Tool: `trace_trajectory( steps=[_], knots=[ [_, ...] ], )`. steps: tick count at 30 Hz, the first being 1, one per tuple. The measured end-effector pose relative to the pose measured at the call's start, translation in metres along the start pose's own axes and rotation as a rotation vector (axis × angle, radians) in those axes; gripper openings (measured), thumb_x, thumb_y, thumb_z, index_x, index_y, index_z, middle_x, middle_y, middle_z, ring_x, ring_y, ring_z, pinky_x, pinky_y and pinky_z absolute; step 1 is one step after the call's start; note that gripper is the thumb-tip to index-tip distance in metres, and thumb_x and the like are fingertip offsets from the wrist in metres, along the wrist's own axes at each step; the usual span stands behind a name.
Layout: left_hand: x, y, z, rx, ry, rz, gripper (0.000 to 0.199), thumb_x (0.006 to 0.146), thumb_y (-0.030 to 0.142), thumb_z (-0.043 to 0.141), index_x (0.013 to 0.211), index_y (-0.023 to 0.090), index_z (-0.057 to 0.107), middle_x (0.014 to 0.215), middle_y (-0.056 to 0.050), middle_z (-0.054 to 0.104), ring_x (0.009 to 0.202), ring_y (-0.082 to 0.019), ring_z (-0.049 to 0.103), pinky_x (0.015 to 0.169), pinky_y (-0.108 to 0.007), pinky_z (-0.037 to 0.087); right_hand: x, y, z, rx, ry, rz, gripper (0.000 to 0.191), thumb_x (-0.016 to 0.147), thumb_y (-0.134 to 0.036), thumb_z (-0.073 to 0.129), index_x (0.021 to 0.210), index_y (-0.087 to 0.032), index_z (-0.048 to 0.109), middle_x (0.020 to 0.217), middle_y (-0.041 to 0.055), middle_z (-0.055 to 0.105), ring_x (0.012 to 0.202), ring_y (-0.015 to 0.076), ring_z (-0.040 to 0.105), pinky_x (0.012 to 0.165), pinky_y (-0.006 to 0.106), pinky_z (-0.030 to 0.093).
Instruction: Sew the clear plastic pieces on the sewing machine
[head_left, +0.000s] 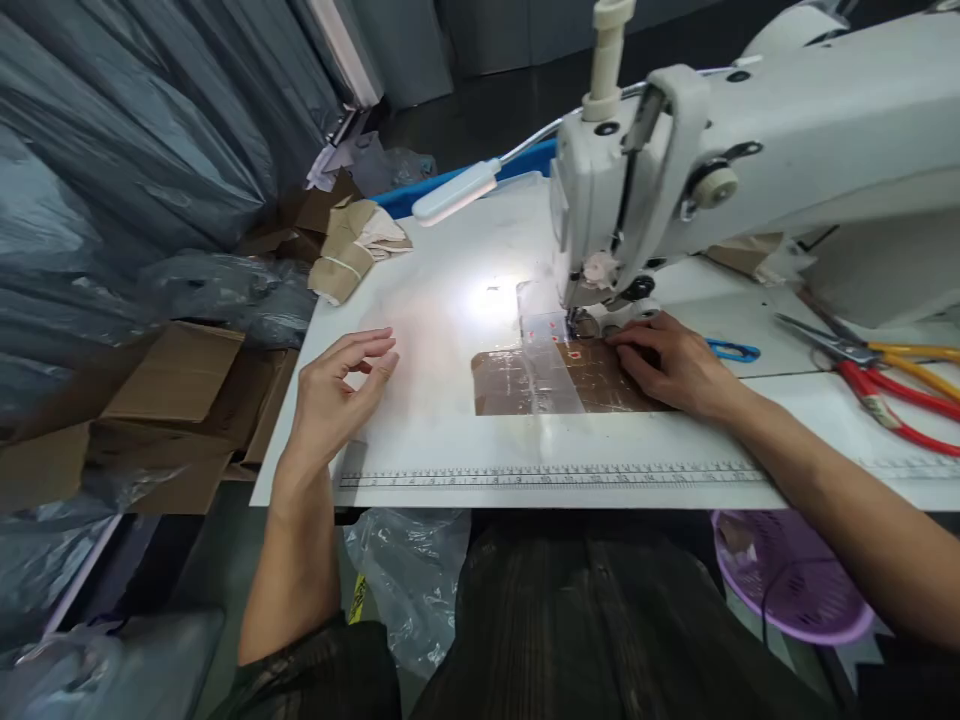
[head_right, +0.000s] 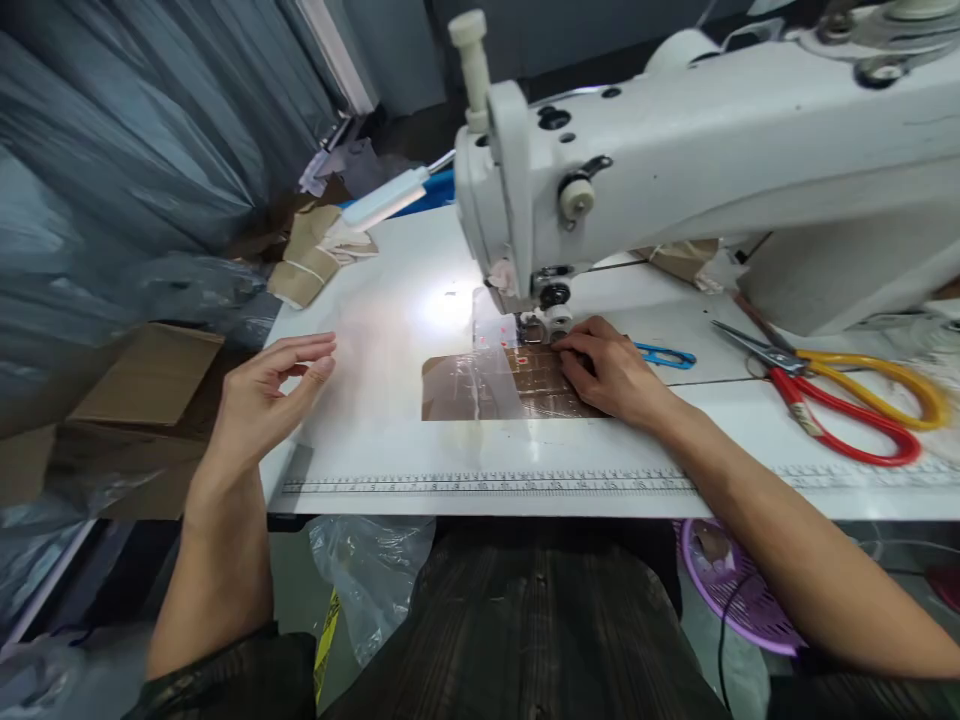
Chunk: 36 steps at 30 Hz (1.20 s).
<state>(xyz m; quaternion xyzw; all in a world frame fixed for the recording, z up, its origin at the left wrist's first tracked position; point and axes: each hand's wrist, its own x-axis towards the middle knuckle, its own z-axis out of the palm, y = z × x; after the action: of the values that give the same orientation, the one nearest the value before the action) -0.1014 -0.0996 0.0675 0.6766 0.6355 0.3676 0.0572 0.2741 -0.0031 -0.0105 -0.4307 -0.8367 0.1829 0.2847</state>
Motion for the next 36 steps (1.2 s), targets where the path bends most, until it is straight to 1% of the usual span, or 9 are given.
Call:
trace_trajectory(
  steps=[2,6,9,13,18,24,27,32,36],
  knots=[
    [-0.008,-0.011,-0.010,0.031,0.050,-0.040,0.019,0.090,0.036,0.065,0.101,0.024,0.076,0.113,-0.005,0.074,0.097,-0.019,0.069,0.074,-0.025,0.055,-0.001,0.002,0.000,-0.025,-0.045,0.007,0.030,0.092,-0.028,0.047,0.106,-0.017,0.073,0.107,0.0122,0.067,0.095,0.0238,0.065,0.085,0.037,0.054],
    [-0.024,-0.020,-0.015,0.051,0.068,-0.066,0.019,0.092,0.034,0.063,0.100,0.022,0.075,0.110,-0.006,0.074,0.098,-0.019,0.069,0.078,-0.028,0.054,-0.002,0.003,0.003,-0.053,0.021,0.009,0.029,0.092,-0.034,0.050,0.101,-0.018,0.073,0.107,0.0125,0.070,0.093,0.0252,0.066,0.080,0.038,0.053],
    [-0.031,-0.017,-0.005,0.023,0.043,-0.056,0.018,0.092,0.034,0.065,0.102,0.022,0.073,0.109,-0.005,0.073,0.093,-0.017,0.068,0.078,-0.028,0.053,-0.001,-0.006,0.005,0.028,0.016,-0.053,0.027,0.093,-0.037,0.052,0.098,-0.021,0.072,0.105,0.0095,0.072,0.094,0.0239,0.068,0.083,0.037,0.054],
    [-0.033,-0.014,0.014,0.072,-0.073,-0.093,0.031,0.085,0.039,0.075,0.110,0.022,0.068,0.109,-0.005,0.069,0.091,-0.018,0.065,0.075,-0.029,0.052,0.000,-0.026,0.010,0.080,-0.103,-0.183,0.029,0.095,-0.041,0.052,0.110,-0.023,0.071,0.111,0.0090,0.070,0.099,0.0244,0.068,0.089,0.040,0.056],
    [-0.031,-0.017,0.027,0.165,-0.154,-0.143,0.023,0.088,0.039,0.072,0.100,0.021,0.067,0.100,-0.004,0.065,0.087,-0.018,0.063,0.078,-0.032,0.051,-0.001,-0.049,0.018,0.036,-0.131,-0.282,0.038,0.096,-0.047,0.053,0.120,-0.020,0.066,0.120,0.0138,0.062,0.097,0.0251,0.068,0.078,0.040,0.060],
    [-0.031,-0.017,0.032,0.064,-0.156,-0.150,0.013,0.092,0.031,0.064,0.086,0.022,0.070,0.089,-0.002,0.064,0.078,-0.016,0.061,0.074,-0.031,0.050,0.002,-0.071,0.030,0.035,-0.146,-0.425,0.038,0.093,-0.044,0.057,0.124,-0.022,0.064,0.116,0.0138,0.065,0.107,0.0305,0.063,0.090,0.051,0.055],
    [-0.029,-0.018,0.032,-0.113,-0.083,-0.186,0.017,0.091,0.030,0.064,0.077,0.020,0.068,0.091,-0.004,0.066,0.082,-0.016,0.063,0.076,-0.030,0.051,0.003,-0.075,0.035,0.031,-0.145,-0.441,0.040,0.090,-0.043,0.061,0.125,-0.023,0.063,0.116,0.0138,0.066,0.112,0.0341,0.061,0.093,0.055,0.054],
    [-0.022,-0.024,0.006,-0.255,-0.040,-0.146,0.020,0.094,0.035,0.060,0.088,0.021,0.074,0.112,-0.009,0.069,0.109,-0.020,0.065,0.096,-0.035,0.050,0.002,-0.073,0.033,0.005,-0.155,-0.445,0.042,0.093,-0.041,0.059,0.131,-0.025,0.057,0.120,0.0144,0.062,0.114,0.0342,0.058,0.094,0.054,0.054],
    [-0.025,-0.047,-0.032,-0.099,0.257,-0.160,0.023,0.093,0.039,0.061,0.088,0.021,0.074,0.109,-0.008,0.071,0.105,-0.019,0.066,0.094,-0.032,0.051,-0.002,-0.067,0.027,0.007,-0.163,-0.436,0.048,0.093,-0.043,0.057,0.139,-0.032,0.049,0.121,0.0127,0.059,0.115,0.0350,0.057,0.091,0.055,0.055]
  ],
)
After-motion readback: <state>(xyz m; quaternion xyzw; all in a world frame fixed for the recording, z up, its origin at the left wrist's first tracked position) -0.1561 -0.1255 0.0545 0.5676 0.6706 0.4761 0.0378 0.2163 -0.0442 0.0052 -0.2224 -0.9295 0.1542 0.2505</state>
